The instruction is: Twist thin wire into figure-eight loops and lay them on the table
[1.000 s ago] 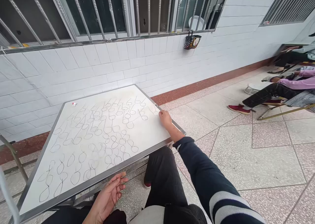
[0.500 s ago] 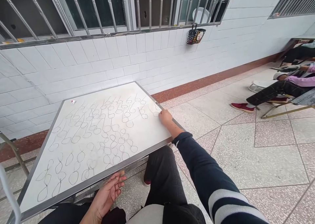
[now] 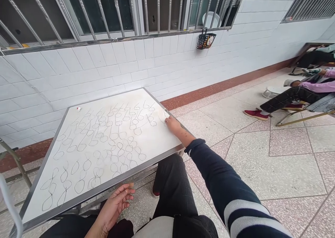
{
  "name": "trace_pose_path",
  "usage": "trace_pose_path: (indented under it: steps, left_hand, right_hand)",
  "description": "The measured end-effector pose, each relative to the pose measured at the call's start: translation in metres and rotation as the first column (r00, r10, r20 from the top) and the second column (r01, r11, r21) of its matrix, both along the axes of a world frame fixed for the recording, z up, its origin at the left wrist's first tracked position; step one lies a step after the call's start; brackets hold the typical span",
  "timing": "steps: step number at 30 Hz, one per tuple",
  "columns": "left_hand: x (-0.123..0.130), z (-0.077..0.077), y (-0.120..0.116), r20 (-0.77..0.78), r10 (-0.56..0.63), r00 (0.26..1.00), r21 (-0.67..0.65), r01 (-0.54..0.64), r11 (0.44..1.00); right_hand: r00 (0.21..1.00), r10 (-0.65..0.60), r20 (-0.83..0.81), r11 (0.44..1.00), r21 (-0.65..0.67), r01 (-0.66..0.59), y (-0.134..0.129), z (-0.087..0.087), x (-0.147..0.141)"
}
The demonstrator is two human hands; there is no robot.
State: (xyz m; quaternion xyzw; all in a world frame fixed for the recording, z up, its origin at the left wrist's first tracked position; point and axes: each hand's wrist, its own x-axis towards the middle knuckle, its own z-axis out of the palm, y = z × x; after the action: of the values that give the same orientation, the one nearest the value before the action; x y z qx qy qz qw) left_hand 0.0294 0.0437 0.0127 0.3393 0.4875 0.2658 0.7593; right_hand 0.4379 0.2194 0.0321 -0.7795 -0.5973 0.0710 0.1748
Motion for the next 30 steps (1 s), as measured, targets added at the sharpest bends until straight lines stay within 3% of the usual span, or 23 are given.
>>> trace_pose_path:
  steps: [4,8,11,12,14,17,22,30]
  left_hand:
    - [-0.002,-0.003,-0.002,-0.029,-0.027,0.999,0.046,0.028,0.999]
    - [0.001,0.003,-0.003,-0.064,-0.014,0.998,0.168,0.025,0.985]
    - [0.007,0.018,-0.003,-0.088,0.046,0.995,0.298,-0.018,0.954]
    - [0.009,0.025,-0.003,-0.082,0.091,0.992,0.338,-0.058,0.939]
    - [0.011,0.037,-0.003,-0.046,0.189,0.981,0.405,-0.154,0.901]
    - [0.012,0.05,-0.007,0.055,0.238,0.97,0.468,-0.235,0.852]
    - [0.007,0.054,-0.021,0.114,0.22,0.969,0.43,-0.248,0.868]
    - [0.005,0.051,-0.028,0.137,0.317,0.939,0.433,-0.344,0.833]
  right_hand:
    - [0.998,0.049,0.035,0.999,0.017,-0.049,-0.008,0.012,-0.002]
    - [0.994,0.093,0.059,0.99,0.099,-0.098,-0.037,0.031,-0.02]
    - [0.983,0.182,0.037,0.962,0.198,-0.186,-0.075,0.037,-0.062]
    - [0.962,0.273,-0.024,0.921,0.295,-0.254,-0.091,0.038,-0.082]
    - [0.878,0.458,-0.142,0.83,0.422,-0.365,-0.122,0.037,-0.123]
    - [0.763,0.58,-0.285,0.78,0.464,-0.419,-0.164,0.034,-0.179]
    - [0.701,0.615,-0.361,0.773,0.448,-0.448,-0.196,0.03,-0.227]
    - [0.637,0.579,-0.51,0.81,0.45,-0.376,-0.206,0.027,-0.246]
